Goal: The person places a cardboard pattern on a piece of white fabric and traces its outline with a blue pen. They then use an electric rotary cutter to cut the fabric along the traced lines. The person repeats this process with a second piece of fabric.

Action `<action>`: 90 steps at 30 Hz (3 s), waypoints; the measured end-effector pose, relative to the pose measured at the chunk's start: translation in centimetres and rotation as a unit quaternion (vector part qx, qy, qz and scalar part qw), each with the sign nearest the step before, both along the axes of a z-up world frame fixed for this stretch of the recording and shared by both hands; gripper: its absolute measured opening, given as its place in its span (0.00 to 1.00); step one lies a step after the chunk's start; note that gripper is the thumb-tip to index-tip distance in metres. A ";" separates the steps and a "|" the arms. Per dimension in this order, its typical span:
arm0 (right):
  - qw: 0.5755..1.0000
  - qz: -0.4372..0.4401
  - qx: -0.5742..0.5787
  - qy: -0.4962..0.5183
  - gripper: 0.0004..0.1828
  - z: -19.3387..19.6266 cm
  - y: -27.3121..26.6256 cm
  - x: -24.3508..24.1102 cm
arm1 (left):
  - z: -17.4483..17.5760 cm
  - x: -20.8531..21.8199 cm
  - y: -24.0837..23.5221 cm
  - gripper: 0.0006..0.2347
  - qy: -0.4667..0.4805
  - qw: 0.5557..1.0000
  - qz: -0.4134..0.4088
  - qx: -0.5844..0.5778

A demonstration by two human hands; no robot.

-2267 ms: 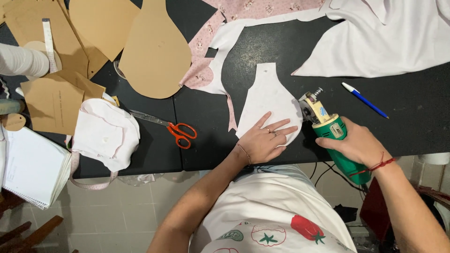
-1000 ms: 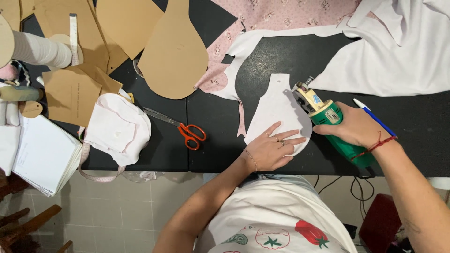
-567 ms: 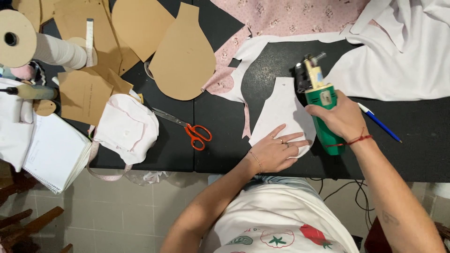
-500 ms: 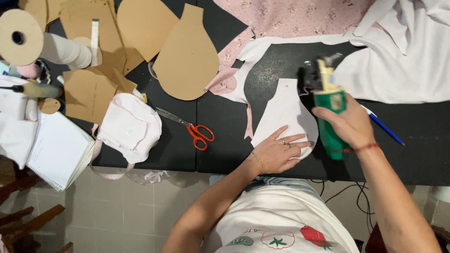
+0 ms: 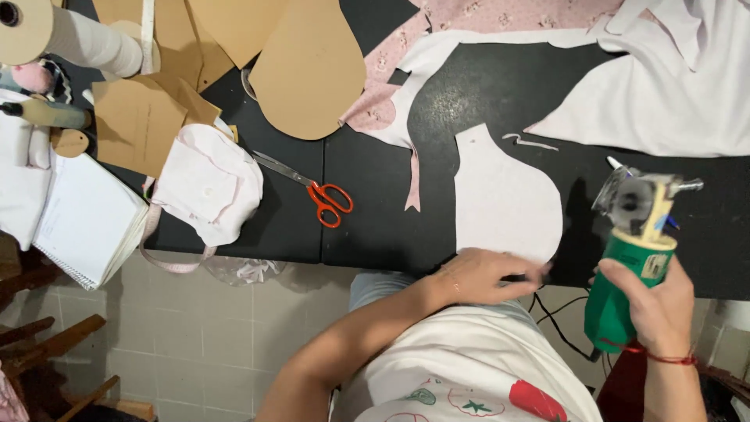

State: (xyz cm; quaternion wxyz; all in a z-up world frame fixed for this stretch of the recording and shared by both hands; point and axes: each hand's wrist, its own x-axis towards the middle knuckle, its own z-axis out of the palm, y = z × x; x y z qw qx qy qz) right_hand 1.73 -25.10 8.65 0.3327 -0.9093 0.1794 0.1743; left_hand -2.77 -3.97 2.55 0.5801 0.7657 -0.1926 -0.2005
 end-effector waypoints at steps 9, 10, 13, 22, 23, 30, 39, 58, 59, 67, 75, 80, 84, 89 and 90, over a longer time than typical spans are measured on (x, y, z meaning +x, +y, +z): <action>0.954 0.170 -0.113 0.219 0.31 -0.7 -3.0 -2.1 | -2.9 -5.8 6.3 0.16 -0.149 0.918 0.326 0.169; 0.930 0.229 -0.149 0.247 0.32 -1.1 -3.3 -2.2 | -3.3 -6.0 7.0 0.16 -0.173 0.882 0.355 0.255; 0.880 0.309 -0.176 0.314 0.37 -0.7 -2.8 -2.3 | -1.6 -4.3 8.2 0.13 -0.265 0.831 0.409 0.268; 0.843 0.374 -0.157 0.353 0.36 0.6 2.6 -3.6 | -2.5 -2.6 8.1 0.13 -0.274 0.753 0.471 0.370; 0.846 0.371 -0.158 0.349 0.36 0.6 2.9 -3.7 | -2.6 -2.4 8.2 0.13 -0.279 0.752 0.471 0.367; 0.871 0.325 -0.157 0.334 0.35 1.0 4.2 -4.7 | -3.3 -3.2 8.6 0.12 -0.261 0.780 0.443 0.357; 0.859 0.356 -0.198 0.309 0.29 1.2 5.1 -3.1 | -2.9 -3.3 9.1 0.12 -0.267 0.793 0.440 0.325; 0.841 0.390 -0.208 0.312 0.34 1.7 7.5 -1.3 | -2.9 -3.6 9.2 0.12 -0.276 0.784 0.447 0.332; 0.841 0.390 -0.208 0.312 0.34 1.7 7.7 -1.2 | -2.9 -3.6 9.2 0.12 -0.276 0.783 0.447 0.332; 0.825 0.425 -0.207 0.309 0.27 1.3 8.3 -0.6 | -2.2 -4.4 10.1 0.12 -0.238 0.822 0.507 0.101; 0.825 0.434 -0.198 0.302 0.26 1.3 9.6 0.0 | -2.7 -4.6 10.3 0.12 -0.215 0.817 0.531 0.072; 0.833 0.436 -0.181 0.289 0.25 0.4 9.6 -0.2 | -2.9 -4.6 10.3 0.13 -0.208 0.818 0.532 0.063; 0.898 0.385 -0.105 0.184 0.35 -0.4 7.5 -1.6 | -2.6 -4.5 10.2 0.13 -0.205 0.817 0.532 0.080; 0.979 0.197 -0.043 0.001 0.32 0.8 2.9 -3.4 | -2.3 -4.3 9.2 0.11 -0.193 0.823 0.505 0.172; 0.983 0.152 -0.100 -0.015 0.30 0.9 2.1 -3.3 | -2.0 -3.9 9.0 0.07 -0.174 0.835 0.488 0.185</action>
